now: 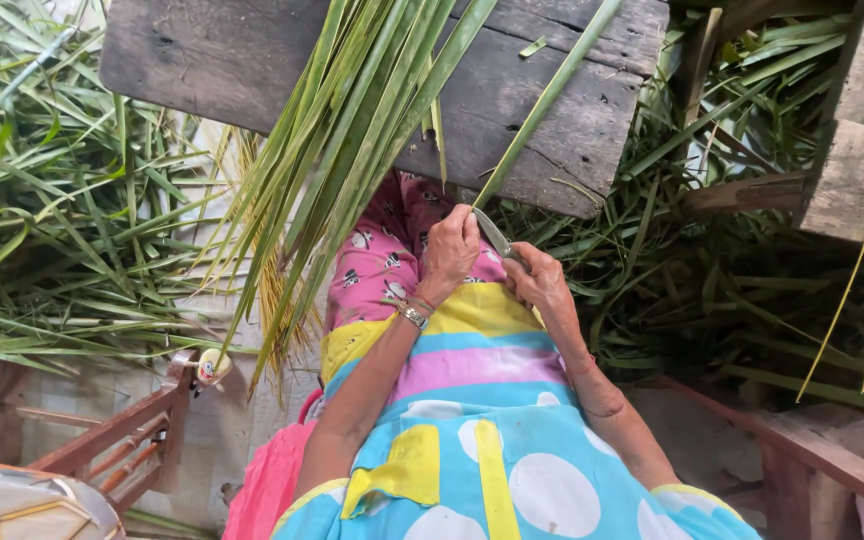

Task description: Stripping the leafy material from the central ribs of long green leaves using a knife

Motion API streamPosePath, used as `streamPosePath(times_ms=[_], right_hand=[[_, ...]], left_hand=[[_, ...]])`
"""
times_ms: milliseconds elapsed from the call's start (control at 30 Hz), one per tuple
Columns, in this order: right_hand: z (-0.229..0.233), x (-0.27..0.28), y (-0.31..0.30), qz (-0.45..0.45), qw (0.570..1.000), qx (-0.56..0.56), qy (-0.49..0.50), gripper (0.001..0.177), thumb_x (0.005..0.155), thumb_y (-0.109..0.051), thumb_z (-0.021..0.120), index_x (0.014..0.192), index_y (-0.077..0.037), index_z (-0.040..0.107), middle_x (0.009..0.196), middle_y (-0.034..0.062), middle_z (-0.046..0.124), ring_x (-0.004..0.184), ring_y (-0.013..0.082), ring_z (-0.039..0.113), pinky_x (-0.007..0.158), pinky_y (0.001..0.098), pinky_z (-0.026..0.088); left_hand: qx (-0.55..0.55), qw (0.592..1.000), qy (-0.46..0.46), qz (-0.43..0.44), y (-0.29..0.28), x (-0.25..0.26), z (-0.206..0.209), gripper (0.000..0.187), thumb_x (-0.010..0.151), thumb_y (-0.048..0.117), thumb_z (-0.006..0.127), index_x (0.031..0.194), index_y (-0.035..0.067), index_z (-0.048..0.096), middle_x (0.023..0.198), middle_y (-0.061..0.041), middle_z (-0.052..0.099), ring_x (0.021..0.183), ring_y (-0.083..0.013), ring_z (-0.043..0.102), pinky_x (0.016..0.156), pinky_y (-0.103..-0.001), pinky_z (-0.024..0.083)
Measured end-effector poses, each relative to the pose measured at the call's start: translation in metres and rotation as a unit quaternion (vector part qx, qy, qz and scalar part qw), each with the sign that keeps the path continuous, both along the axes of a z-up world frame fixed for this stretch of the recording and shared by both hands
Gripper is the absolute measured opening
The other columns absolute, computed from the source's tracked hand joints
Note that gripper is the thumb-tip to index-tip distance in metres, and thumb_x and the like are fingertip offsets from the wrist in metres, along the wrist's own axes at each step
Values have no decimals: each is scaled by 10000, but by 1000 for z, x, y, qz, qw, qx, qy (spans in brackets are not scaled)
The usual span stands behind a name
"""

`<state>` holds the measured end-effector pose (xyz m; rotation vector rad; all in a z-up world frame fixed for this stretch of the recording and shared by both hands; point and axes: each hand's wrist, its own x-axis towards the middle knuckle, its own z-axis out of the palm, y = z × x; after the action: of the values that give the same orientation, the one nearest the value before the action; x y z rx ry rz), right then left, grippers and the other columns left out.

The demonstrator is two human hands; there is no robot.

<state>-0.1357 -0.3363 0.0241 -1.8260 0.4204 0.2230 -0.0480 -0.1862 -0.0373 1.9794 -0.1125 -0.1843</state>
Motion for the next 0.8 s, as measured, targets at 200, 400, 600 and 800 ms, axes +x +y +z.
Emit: streamPosePath(times_ms=[200,400,600,800], right_hand=[[-8,-6,2,-14,1000,-7,10,195,937,-103,692,1126,-61,712,621,132,700,376,195,628,258,286,508],[2,-6,5,-11,1000,-6,27,180,947,-109,676,1110,-43,717,628,151,691,408,187,631,281,274,517],[16,-3,9,-12,999,-11,45,201,956,-115,665,1131,-20,696,646,165,690,430,189,631,298,278,519],[14,-3,12,-3,999,-14,46,189,973,-98,609,1109,3,692,611,148,637,419,167,564,302,274,477]], left_hand=[[-18,1000,10,2,0,-2,-9,175,1004,233,523,955,131,658,800,-184,708,810,-418,717,680,-521,560],[-20,1000,7,-13,7,-1,-3,197,1021,259,492,935,161,639,820,-156,713,837,-422,714,707,-522,572],[21,1000,-10,-13,7,-2,-4,180,1020,287,500,943,186,626,840,-129,699,856,-402,710,726,-520,577],[51,998,-15,-18,7,-3,-10,185,1016,305,487,931,191,605,857,-104,691,846,-408,707,737,-547,585]])
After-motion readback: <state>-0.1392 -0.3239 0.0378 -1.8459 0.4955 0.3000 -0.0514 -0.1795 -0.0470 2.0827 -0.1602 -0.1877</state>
